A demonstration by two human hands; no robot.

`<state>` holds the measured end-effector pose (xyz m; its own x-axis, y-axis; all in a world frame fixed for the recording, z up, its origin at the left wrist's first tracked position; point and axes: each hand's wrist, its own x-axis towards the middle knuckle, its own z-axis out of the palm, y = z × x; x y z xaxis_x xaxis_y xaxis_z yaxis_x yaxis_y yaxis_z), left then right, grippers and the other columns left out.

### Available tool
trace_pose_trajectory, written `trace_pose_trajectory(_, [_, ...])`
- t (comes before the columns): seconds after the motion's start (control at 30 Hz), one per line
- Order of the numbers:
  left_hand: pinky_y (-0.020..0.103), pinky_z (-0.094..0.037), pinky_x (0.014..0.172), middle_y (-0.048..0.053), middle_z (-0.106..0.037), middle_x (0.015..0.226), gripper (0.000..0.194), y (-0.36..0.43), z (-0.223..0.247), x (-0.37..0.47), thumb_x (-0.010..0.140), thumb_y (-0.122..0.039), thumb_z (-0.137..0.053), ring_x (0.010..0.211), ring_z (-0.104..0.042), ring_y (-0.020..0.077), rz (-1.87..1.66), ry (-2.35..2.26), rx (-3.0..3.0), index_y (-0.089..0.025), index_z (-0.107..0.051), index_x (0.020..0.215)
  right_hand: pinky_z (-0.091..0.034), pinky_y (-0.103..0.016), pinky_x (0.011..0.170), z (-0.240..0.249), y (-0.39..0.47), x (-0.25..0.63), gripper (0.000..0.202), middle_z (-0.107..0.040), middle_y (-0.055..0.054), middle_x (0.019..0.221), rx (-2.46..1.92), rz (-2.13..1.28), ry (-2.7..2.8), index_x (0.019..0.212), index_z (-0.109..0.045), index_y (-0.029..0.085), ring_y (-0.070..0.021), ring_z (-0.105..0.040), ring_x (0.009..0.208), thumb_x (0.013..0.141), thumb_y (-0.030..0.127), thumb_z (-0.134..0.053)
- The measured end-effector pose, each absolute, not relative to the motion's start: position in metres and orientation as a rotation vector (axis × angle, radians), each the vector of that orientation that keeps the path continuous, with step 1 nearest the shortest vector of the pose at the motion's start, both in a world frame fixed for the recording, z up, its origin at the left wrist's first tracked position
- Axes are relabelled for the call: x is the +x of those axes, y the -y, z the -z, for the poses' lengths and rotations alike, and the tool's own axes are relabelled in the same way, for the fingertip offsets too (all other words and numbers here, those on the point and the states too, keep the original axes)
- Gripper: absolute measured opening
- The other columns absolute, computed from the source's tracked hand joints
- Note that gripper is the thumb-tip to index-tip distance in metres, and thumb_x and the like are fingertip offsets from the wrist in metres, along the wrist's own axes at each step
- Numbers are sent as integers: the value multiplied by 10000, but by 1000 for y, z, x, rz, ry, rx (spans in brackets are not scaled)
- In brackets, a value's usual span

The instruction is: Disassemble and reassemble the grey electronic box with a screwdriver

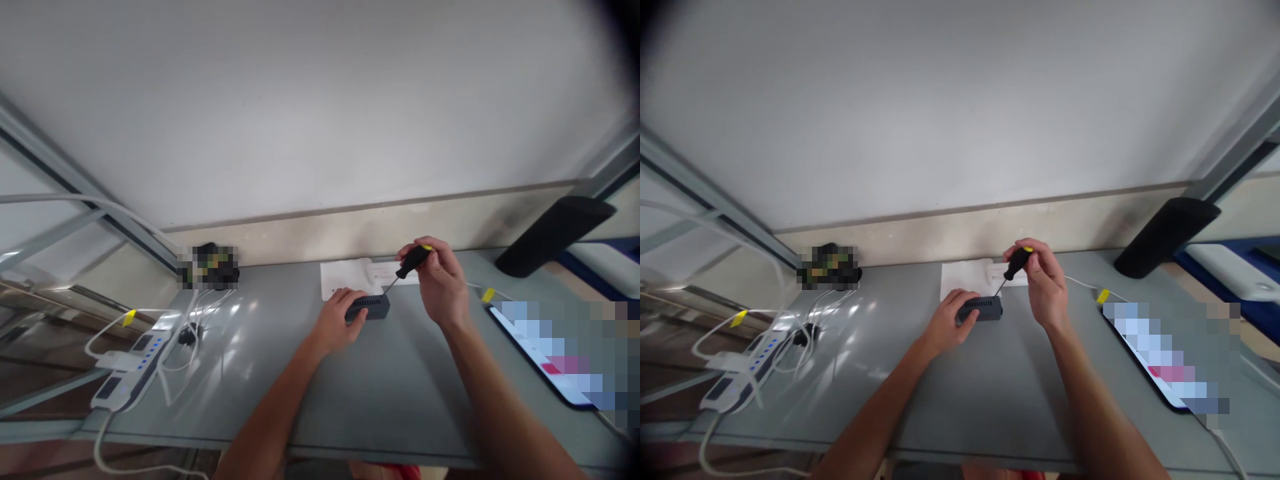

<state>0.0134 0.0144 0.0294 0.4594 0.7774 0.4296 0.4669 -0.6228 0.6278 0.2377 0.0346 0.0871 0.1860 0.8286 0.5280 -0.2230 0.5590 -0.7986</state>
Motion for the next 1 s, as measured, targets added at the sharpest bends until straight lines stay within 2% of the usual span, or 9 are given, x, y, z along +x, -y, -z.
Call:
trace_pose_trajectory(0.17, [457,-529,1004,101,-662,1114,277,-15,-29,13,986,-312,-552,1066,-632,255,-995,-1041,2298,-227,-617,1241,-555,-314,706,-85,-35,236,197,-621,-25,968,-715,-674,1143,1021,-685,301,-177,-624,835,851,330,-779])
trace_pose_trajectory(0.43, [434,-534,992,96,-664,1117,271,-14,-29,13,992,-304,-546,1061,-634,246,-998,-1027,2305,-225,-616,1242,-569,-406,826,-89,-32,240,226,-688,-60,1001,-661,-777,1175,1145,-682,283,-216,-685,898,965,406,-625])
trace_pose_trajectory(0.5, [433,-533,995,96,-662,1117,270,-14,-29,13,997,-308,-545,1067,-631,245,-988,-1032,2306,-223,-614,1244,-574,-370,781,-89,-33,238,223,-679,-50,1007,-682,-742,1178,1130,-677,288,-204,-678,897,935,396,-678])
trace_pose_trajectory(0.63, [441,-529,1007,100,-660,1131,273,-14,-28,13,1003,-318,-542,1085,-626,250,-978,-1040,2315,-227,-613,1250,-585,-317,694,-86,-35,235,366,-660,-19,962,-770,-678,1195,1181,-657,316,-172,-660,817,841,312,-795])
trace_pose_trajectory(1.0, [430,-531,1007,95,-662,1131,277,-14,-29,12,1003,-315,-544,1090,-630,246,-989,-1019,2306,-227,-610,1257,-619,-343,717,-82,-36,235,390,-669,-27,995,-755,-615,1107,1238,-667,321,-161,-674,771,862,307,-770])
